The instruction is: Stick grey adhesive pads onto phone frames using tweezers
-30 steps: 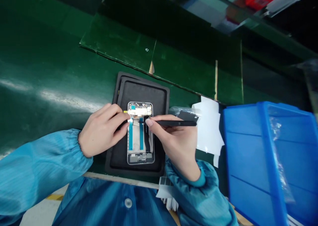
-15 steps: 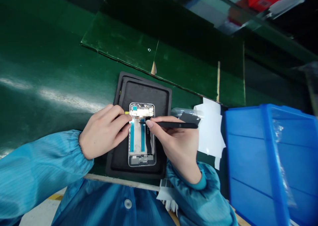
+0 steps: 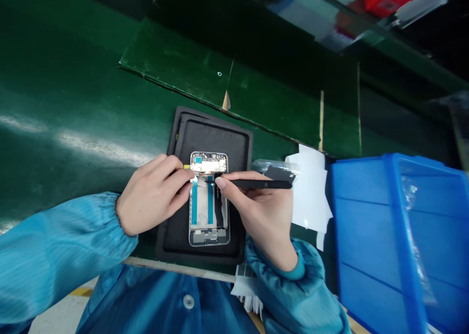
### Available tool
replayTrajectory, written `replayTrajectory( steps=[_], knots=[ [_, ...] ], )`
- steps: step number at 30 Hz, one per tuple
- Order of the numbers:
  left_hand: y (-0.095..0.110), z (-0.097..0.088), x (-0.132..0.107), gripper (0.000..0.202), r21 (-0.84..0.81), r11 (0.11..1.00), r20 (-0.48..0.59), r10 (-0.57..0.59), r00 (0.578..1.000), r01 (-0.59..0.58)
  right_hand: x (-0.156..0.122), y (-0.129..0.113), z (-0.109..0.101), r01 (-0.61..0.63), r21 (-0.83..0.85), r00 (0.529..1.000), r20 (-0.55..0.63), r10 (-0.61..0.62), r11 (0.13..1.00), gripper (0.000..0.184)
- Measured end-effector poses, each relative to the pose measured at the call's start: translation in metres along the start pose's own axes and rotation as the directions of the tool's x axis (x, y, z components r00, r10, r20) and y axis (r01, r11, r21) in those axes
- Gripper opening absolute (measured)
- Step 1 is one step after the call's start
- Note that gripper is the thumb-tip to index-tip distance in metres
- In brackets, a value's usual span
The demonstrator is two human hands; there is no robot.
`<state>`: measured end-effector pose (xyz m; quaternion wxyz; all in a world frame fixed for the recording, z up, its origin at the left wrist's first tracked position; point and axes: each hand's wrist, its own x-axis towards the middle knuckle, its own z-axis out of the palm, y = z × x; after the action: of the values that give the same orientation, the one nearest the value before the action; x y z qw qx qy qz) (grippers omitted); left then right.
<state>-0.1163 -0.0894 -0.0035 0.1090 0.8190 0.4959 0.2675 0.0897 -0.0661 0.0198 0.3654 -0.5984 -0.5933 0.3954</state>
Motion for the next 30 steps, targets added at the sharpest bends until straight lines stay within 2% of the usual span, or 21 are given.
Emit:
replayTrajectory(
  steps=[30],
  knots=[
    [0.0006, 0.0007, 0.0001, 0.016, -0.001, 1.000, -0.002, 0.005, 1.000, -0.005, -0.0003, -0.0003, 0.0006, 0.002, -0.056, 1.000, -0.006, -0.002, 0.998, 0.008]
  ],
)
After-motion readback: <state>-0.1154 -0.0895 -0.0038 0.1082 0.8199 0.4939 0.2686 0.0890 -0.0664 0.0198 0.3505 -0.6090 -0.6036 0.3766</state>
